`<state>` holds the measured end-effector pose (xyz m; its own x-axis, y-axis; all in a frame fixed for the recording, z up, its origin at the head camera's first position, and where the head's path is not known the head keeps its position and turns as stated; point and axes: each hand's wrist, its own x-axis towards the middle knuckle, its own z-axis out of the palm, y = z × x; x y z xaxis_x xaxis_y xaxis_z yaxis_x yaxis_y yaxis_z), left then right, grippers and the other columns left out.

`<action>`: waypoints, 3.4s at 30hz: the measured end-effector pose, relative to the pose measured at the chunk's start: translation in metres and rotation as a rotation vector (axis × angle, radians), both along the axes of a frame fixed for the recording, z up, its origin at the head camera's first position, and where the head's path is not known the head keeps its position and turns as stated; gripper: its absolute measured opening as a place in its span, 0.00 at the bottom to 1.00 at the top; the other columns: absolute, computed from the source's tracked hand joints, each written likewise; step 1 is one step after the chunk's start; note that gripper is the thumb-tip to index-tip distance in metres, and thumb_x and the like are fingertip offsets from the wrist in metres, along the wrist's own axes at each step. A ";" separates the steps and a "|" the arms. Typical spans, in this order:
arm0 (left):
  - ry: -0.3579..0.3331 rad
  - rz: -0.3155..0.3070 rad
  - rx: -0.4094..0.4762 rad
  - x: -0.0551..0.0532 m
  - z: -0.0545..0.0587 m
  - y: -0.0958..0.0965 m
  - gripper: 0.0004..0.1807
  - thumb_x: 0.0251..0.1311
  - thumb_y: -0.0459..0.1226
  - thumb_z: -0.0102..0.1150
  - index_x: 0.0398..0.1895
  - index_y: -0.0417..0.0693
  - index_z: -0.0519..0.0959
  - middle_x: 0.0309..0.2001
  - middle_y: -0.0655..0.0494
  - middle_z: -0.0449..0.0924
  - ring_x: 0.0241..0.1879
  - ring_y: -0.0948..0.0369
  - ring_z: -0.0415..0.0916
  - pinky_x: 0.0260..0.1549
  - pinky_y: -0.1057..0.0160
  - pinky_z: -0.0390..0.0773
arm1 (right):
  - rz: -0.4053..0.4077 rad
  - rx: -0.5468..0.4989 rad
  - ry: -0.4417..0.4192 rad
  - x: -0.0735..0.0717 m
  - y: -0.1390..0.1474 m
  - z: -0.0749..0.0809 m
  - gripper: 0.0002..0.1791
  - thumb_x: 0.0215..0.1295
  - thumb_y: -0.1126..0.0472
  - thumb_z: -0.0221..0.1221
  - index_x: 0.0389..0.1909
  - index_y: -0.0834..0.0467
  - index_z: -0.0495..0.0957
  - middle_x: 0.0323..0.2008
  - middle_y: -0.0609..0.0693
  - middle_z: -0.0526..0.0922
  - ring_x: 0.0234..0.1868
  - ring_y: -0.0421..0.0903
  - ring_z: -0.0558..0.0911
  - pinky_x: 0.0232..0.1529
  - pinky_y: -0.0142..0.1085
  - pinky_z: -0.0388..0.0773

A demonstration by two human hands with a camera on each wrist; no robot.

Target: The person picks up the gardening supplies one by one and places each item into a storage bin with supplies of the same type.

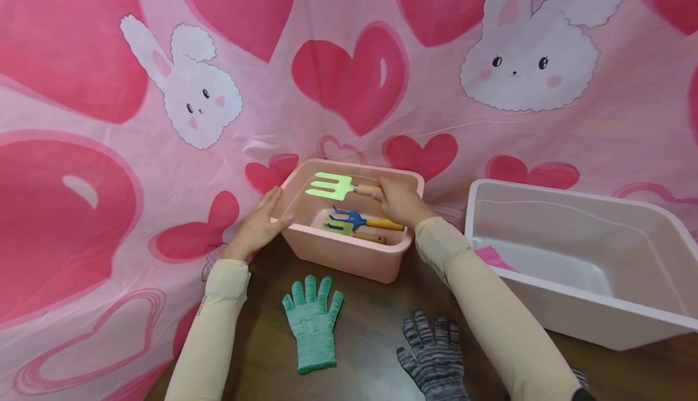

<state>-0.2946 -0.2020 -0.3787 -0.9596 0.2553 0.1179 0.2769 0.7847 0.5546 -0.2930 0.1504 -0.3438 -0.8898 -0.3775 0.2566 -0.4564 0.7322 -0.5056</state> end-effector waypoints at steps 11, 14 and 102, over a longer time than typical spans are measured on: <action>0.006 0.001 0.000 -0.002 -0.001 0.002 0.50 0.66 0.55 0.60 0.82 0.48 0.48 0.81 0.52 0.44 0.77 0.49 0.47 0.69 0.42 0.58 | -0.054 -0.002 -0.016 -0.011 0.003 -0.009 0.10 0.74 0.61 0.57 0.47 0.64 0.72 0.27 0.55 0.76 0.32 0.56 0.77 0.40 0.49 0.76; 0.007 -0.002 0.001 -0.001 -0.002 0.002 0.49 0.66 0.56 0.59 0.82 0.47 0.48 0.81 0.51 0.44 0.77 0.49 0.46 0.70 0.42 0.57 | -0.052 0.003 -0.006 -0.016 0.003 -0.011 0.10 0.74 0.61 0.57 0.47 0.64 0.74 0.28 0.55 0.77 0.34 0.56 0.77 0.43 0.50 0.76; -0.002 0.003 -0.025 0.003 0.004 0.007 0.52 0.65 0.60 0.58 0.82 0.47 0.47 0.80 0.51 0.44 0.76 0.47 0.48 0.70 0.42 0.56 | -0.100 0.138 -0.048 -0.039 0.008 -0.012 0.35 0.69 0.43 0.61 0.72 0.55 0.70 0.64 0.58 0.77 0.66 0.60 0.72 0.66 0.58 0.66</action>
<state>-0.2915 -0.1953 -0.3744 -0.9608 0.2549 0.1093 0.2730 0.7995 0.5351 -0.3318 0.1581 -0.3561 -0.9347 -0.3148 0.1653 -0.3555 0.8367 -0.4166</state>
